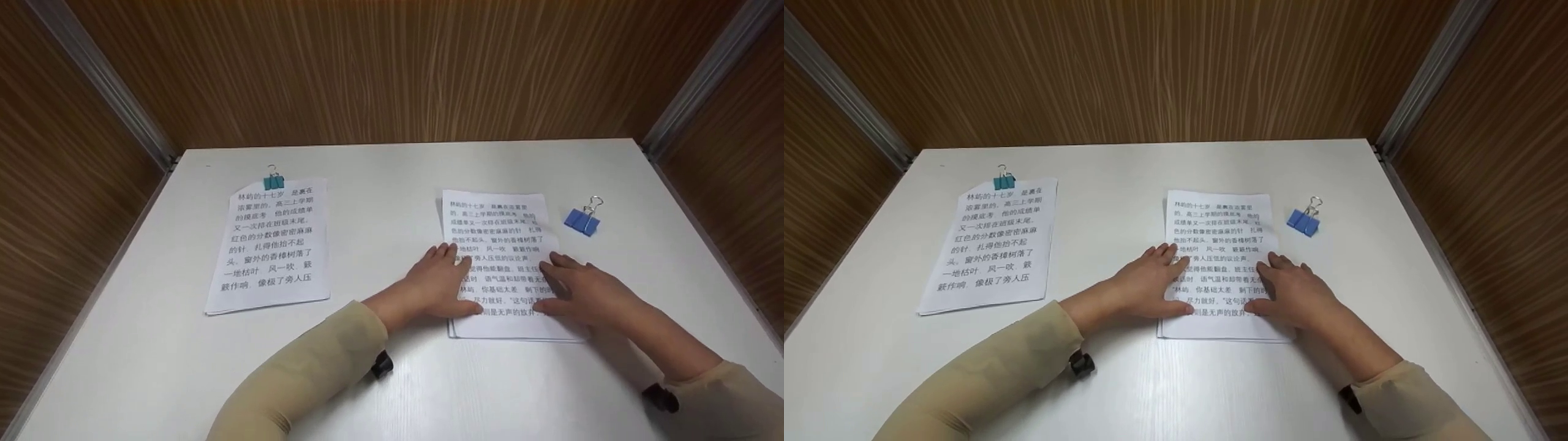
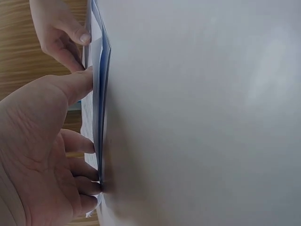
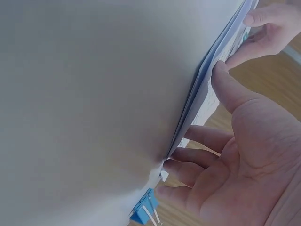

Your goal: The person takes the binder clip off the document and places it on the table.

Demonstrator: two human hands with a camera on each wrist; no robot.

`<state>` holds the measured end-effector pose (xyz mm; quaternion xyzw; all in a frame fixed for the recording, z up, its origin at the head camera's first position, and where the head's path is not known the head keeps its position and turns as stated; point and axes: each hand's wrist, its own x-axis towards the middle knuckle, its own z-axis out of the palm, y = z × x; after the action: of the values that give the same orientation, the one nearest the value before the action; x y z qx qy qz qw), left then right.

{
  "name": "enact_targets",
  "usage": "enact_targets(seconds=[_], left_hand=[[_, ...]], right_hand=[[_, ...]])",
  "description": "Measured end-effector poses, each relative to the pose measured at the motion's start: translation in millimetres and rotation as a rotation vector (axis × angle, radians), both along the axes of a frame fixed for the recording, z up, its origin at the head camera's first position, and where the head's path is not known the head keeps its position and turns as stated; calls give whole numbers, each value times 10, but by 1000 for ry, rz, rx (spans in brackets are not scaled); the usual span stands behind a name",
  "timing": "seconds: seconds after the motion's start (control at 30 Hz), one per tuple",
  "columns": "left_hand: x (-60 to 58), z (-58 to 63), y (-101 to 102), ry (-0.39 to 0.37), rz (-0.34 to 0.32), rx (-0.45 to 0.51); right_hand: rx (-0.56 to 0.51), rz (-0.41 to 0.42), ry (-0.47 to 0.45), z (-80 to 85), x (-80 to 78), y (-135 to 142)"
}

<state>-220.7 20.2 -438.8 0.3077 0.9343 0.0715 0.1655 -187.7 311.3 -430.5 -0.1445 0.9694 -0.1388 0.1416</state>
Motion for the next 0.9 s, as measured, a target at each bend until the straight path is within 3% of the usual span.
enact_targets(seconds=[0.37,0.57,0.73,0.9], left_hand=[[-101,-17,134,-3,8,21],[-78,31,53,-4,13,38],[-56,134,-236,18,42,76],[-67,255,-771,47,99,127]], right_hand=[[-21,-33,-24,27,-74,112],[-11,-45,-31,17,-56,76],[-26,-39,17,98,9,-6],[-27,3,107,209,16,-181]])
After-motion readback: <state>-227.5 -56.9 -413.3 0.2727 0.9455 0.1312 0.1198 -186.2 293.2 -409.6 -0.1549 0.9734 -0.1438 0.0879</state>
